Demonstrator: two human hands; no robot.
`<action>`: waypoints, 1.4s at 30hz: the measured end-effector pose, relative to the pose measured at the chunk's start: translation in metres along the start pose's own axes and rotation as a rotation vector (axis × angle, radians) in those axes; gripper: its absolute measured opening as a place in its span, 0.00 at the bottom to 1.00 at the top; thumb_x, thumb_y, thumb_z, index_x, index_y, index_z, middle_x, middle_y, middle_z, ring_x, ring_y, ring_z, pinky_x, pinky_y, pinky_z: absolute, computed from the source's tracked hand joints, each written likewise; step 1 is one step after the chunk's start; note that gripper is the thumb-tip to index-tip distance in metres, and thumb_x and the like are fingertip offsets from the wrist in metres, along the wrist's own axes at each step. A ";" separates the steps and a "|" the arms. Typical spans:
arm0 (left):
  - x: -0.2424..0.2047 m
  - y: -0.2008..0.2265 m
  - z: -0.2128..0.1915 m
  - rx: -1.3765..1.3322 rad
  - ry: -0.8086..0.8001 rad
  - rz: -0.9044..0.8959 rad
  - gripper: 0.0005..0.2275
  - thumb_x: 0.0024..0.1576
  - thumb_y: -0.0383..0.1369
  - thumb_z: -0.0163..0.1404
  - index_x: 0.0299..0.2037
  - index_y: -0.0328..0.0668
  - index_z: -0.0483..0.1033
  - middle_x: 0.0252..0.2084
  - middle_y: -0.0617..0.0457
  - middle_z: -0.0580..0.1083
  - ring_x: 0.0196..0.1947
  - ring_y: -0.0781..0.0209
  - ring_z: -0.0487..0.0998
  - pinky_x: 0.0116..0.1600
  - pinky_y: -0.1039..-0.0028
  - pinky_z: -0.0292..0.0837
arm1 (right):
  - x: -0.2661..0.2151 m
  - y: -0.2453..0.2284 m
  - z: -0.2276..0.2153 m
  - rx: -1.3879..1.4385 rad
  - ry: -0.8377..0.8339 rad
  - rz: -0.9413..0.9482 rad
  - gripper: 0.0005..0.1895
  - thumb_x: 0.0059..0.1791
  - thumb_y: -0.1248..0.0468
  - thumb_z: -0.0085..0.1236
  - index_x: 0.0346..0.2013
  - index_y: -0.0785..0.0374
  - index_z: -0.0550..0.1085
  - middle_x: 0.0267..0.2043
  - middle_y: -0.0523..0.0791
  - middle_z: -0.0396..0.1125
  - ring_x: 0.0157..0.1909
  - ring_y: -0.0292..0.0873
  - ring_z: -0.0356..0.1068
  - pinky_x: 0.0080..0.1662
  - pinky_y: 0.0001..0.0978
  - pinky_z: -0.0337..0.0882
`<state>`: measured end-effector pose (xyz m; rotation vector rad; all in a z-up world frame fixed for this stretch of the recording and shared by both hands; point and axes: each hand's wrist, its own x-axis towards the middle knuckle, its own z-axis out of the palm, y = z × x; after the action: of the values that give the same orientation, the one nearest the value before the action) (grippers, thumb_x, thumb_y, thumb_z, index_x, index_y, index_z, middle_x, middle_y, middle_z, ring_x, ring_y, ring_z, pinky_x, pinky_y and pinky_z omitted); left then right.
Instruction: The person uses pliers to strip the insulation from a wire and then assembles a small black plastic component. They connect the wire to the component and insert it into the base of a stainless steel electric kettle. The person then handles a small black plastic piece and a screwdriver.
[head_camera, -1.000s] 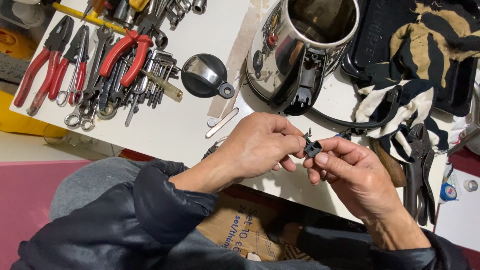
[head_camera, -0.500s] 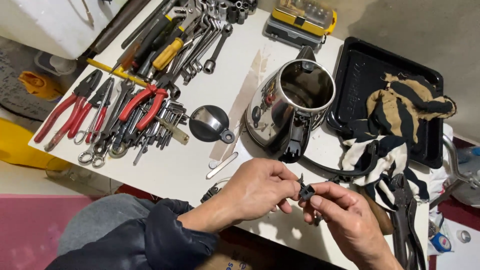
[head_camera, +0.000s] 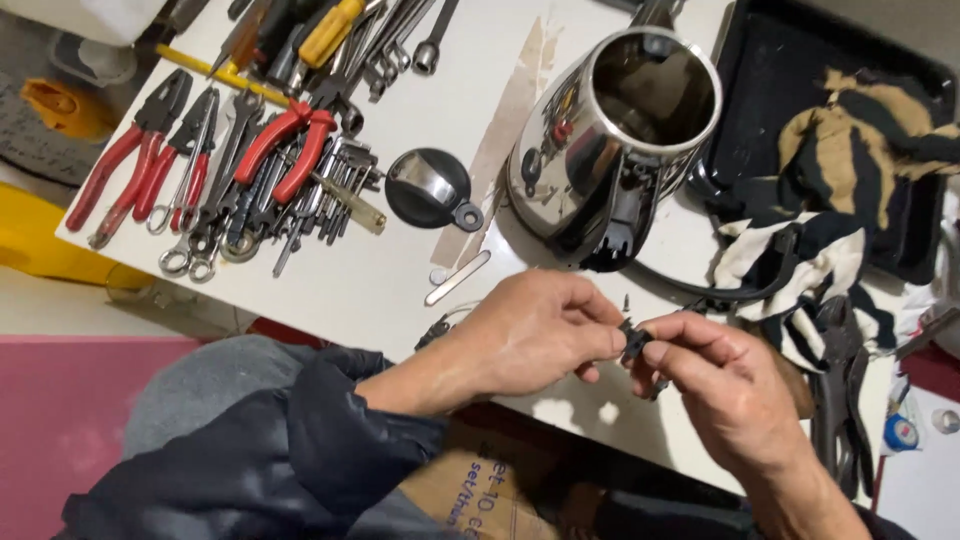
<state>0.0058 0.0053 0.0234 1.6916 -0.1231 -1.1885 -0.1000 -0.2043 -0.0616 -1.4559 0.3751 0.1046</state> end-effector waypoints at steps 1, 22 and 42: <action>0.001 -0.001 -0.002 0.016 -0.009 0.045 0.09 0.54 0.33 0.55 0.43 0.43 0.81 0.39 0.56 0.82 0.29 0.68 0.80 0.42 0.81 0.75 | 0.000 -0.002 0.001 0.019 0.008 -0.011 0.10 0.46 0.75 0.55 0.40 0.80 0.76 0.23 0.58 0.71 0.24 0.50 0.70 0.33 0.36 0.71; 0.002 -0.029 -0.066 0.456 0.459 0.286 0.09 0.52 0.41 0.57 0.40 0.53 0.84 0.37 0.65 0.83 0.38 0.69 0.83 0.44 0.74 0.76 | -0.005 0.008 -0.035 -0.059 0.149 -0.013 0.05 0.51 0.70 0.49 0.40 0.69 0.71 0.32 0.58 0.69 0.36 0.58 0.76 0.39 0.44 0.75; 0.000 -0.075 -0.064 0.487 0.250 -0.193 0.08 0.53 0.36 0.53 0.39 0.45 0.81 0.37 0.53 0.81 0.34 0.58 0.80 0.39 0.71 0.75 | -0.012 -0.004 -0.018 0.154 -0.116 -0.108 0.09 0.48 0.66 0.50 0.24 0.63 0.64 0.46 0.62 0.71 0.39 0.63 0.74 0.42 0.54 0.78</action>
<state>0.0217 0.0834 -0.0348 2.3107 -0.1013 -1.1331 -0.1135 -0.2210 -0.0556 -1.3084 0.2049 0.0712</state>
